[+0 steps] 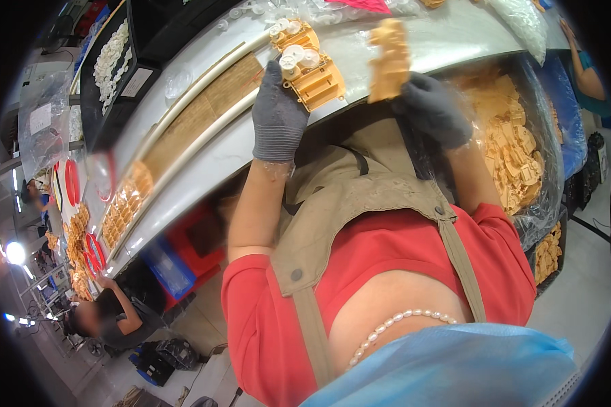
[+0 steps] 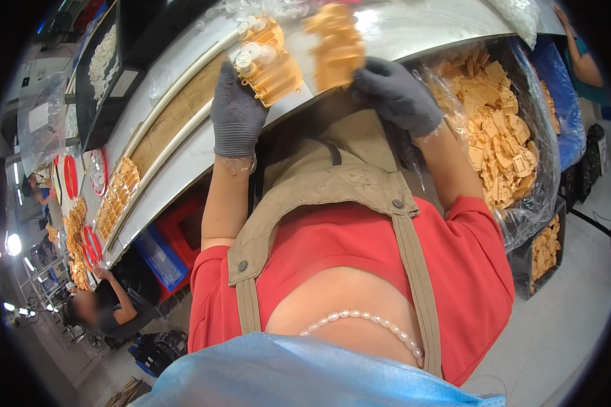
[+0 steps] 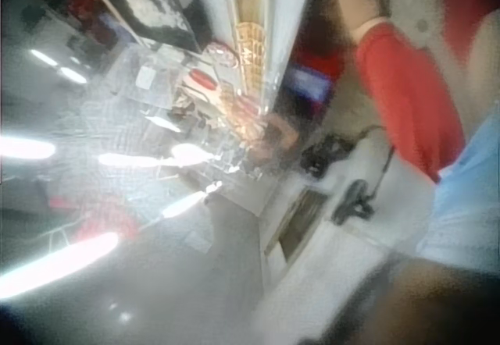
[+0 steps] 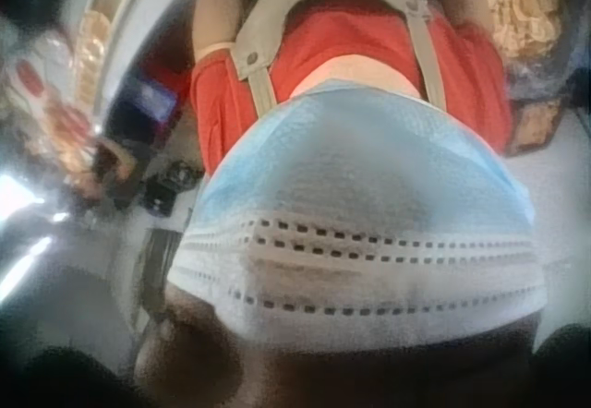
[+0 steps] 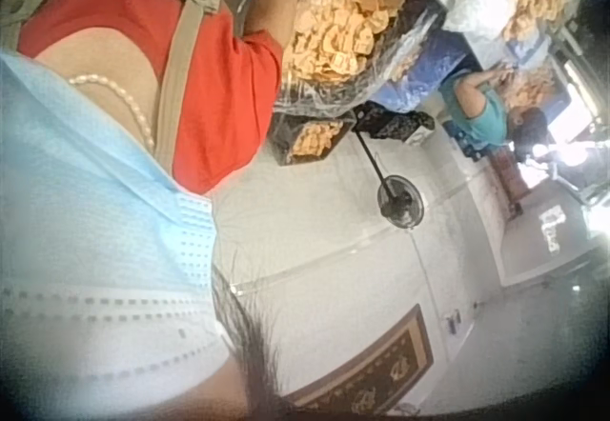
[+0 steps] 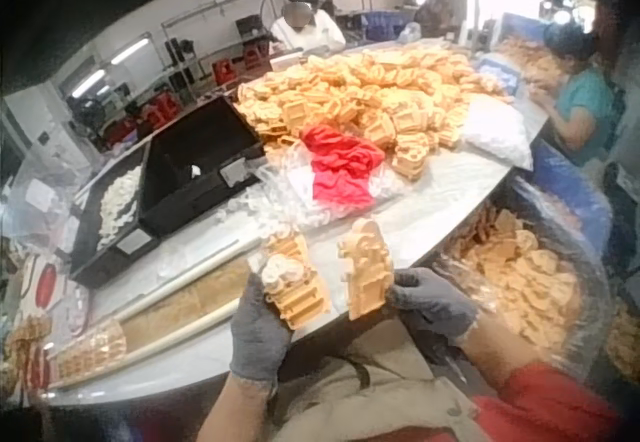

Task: Assemble small plastic toy train components on an industrial production line.

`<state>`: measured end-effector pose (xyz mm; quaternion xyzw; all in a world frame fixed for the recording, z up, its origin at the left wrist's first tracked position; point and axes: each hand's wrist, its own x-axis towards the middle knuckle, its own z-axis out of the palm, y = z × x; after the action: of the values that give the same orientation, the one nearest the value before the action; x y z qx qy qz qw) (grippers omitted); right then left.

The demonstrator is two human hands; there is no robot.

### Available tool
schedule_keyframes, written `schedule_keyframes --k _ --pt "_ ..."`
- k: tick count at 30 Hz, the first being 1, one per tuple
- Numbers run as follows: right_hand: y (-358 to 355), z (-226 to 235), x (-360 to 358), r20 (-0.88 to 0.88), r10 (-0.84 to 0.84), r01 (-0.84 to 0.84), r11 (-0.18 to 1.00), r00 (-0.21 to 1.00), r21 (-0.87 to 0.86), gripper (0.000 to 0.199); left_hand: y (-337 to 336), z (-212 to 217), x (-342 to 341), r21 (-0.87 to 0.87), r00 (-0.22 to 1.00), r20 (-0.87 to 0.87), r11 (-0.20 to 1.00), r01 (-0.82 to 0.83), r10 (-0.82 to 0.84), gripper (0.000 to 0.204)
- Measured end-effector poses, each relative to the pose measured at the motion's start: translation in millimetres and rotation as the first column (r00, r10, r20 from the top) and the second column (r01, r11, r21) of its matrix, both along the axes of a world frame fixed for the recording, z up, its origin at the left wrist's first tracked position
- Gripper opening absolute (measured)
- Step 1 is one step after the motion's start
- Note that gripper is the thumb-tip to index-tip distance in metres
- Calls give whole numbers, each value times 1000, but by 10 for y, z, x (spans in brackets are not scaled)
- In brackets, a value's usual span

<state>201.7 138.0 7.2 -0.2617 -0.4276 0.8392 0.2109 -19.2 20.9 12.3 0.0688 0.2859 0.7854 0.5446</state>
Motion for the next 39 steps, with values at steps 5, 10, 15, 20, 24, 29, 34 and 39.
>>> schedule_keyframes --k 5,10,15,20,24,29,34,39 --pt "-84 -50 -225 155 136 -148 987 979 68 30 -63 24 27 -58 963 -268 998 -25 9 47" --pt "-219 52 -262 312 159 -211 967 937 141 33 -57 53 69 -83 976 -218 996 -20 1 41" --pt "-180 -45 -224 355 66 -184 933 932 309 35 -60 37 68 -82 981 -192 997 12 -28 42" --pt "-221 52 -227 313 112 -213 926 943 310 33 -37 44 55 -150 972 -232 989 4 -39 46" --pt "-210 46 -248 324 81 -194 923 942 333 32 -51 77 85 -106 988 -132 992 67 -81 48" --pt "-222 93 -253 375 167 -304 889 912 342 31 -27 -21 104 -118 995 -69 991 56 -65 58" --pt "-176 70 -293 434 153 -323 879 888 351 30 -91 53 186 -75 878 -466 993 89 -114 58" --pt "-112 89 -338 525 187 -396 861 830 319 20 -68 -14 182 -72 891 -444 995 74 -98 50"
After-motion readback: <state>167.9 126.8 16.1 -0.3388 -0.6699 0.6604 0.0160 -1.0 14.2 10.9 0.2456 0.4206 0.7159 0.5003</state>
